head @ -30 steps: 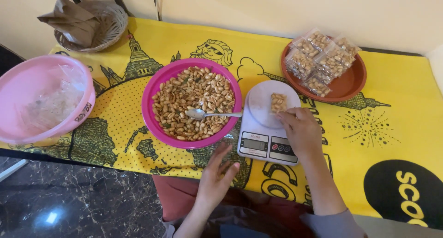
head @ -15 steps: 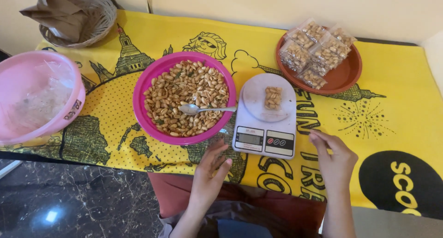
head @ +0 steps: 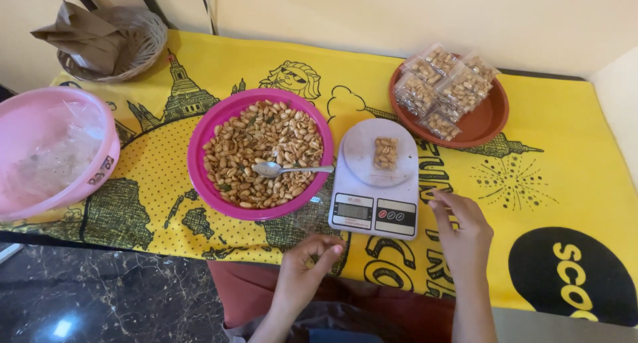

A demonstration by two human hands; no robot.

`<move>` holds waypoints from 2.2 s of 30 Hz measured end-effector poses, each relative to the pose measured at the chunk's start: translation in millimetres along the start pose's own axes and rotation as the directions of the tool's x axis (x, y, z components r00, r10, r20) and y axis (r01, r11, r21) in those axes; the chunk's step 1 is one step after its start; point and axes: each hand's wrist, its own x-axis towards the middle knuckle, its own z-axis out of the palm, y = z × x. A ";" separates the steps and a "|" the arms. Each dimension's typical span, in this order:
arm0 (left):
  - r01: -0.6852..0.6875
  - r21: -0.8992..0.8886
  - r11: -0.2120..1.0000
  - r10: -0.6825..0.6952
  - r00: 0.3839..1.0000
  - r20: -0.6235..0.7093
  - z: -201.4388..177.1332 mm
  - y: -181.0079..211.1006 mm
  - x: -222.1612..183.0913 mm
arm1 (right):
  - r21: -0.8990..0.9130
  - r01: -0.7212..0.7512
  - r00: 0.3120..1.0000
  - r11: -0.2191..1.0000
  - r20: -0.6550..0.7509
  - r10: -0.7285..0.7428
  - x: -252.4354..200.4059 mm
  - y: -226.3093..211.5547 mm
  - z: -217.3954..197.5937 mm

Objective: Packaging peanuts into small plastic bags and weighing them on a digital scale.

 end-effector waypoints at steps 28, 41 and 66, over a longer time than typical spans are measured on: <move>0.123 -0.058 0.991 -0.122 0.992 0.024 -16.4 4.8 -3.3 | -0.241 0.235 0.943 0.942 0.293 -0.160 42.6 4.8 63.1; 0.104 -0.016 0.994 -0.104 0.995 -0.012 -31.7 12.5 -2.4 | -0.213 0.204 0.977 0.956 0.102 -0.186 41.7 -24.3 61.1; 0.210 -0.666 0.715 -0.089 0.973 0.211 -60.5 9.2 -8.8 | -0.022 -0.061 0.930 0.998 0.361 0.065 68.9 -132.8 93.1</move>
